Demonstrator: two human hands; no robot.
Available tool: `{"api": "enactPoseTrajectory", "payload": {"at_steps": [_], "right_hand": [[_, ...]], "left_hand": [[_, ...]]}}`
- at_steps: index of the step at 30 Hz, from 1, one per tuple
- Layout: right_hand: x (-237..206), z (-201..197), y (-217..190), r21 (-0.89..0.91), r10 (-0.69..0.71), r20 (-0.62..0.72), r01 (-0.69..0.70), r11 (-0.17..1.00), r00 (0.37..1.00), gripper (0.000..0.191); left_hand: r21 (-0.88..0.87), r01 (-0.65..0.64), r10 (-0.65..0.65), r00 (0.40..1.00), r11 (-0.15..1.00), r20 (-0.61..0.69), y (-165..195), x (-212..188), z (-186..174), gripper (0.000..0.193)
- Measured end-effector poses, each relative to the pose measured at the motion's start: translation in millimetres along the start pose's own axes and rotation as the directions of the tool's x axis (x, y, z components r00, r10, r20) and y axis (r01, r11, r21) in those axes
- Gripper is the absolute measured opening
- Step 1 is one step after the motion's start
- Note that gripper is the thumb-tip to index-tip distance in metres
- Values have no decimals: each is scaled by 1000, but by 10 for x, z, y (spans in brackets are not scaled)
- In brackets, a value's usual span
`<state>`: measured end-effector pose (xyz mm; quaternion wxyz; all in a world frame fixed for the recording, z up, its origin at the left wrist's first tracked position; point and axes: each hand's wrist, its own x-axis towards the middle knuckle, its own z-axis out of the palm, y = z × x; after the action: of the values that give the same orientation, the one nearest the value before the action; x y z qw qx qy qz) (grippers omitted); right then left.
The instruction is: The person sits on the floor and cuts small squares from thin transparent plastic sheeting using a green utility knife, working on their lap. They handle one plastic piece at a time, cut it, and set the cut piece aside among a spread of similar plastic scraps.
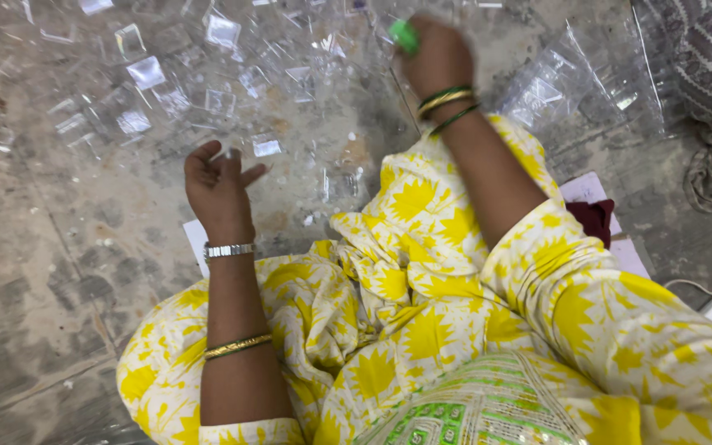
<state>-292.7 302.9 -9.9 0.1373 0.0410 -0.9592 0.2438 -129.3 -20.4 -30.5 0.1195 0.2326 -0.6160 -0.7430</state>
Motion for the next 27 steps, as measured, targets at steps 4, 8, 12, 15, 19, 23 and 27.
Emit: {"api": "enactPoseTrajectory", "payload": {"at_steps": [4,8,12,15,19,23,27], "right_hand": [[-86,367,-444,-80,-119,310,150,985,943,36],[-87,541,-501,-154,-160,347,225,962,924,44],[-124,676,-410,-209,-286,274,347,914,918,22],[-112,656,-404,-203,-256,225,302,931,940,9],[-297,457,-663,618,-51,281,-140,773,958,13],[-871,339,-1123,726,-97,387,-239,645,917,15],[-905,302,-1292,776,-145,387,-236,585,911,15]], "left_hand": [[-23,-99,100,994,995,33,18,15,9,49],[471,-314,319,945,824,72,-42,36,4,57],[410,21,3,998,912,-58,-120,69,-4,52],[412,-88,92,996,907,10,-103,63,-3,46],[257,60,-79,995,965,66,31,-4,98,43],[30,310,-308,921,950,237,226,-110,184,51],[40,384,-378,880,923,286,362,-138,205,52]]}}
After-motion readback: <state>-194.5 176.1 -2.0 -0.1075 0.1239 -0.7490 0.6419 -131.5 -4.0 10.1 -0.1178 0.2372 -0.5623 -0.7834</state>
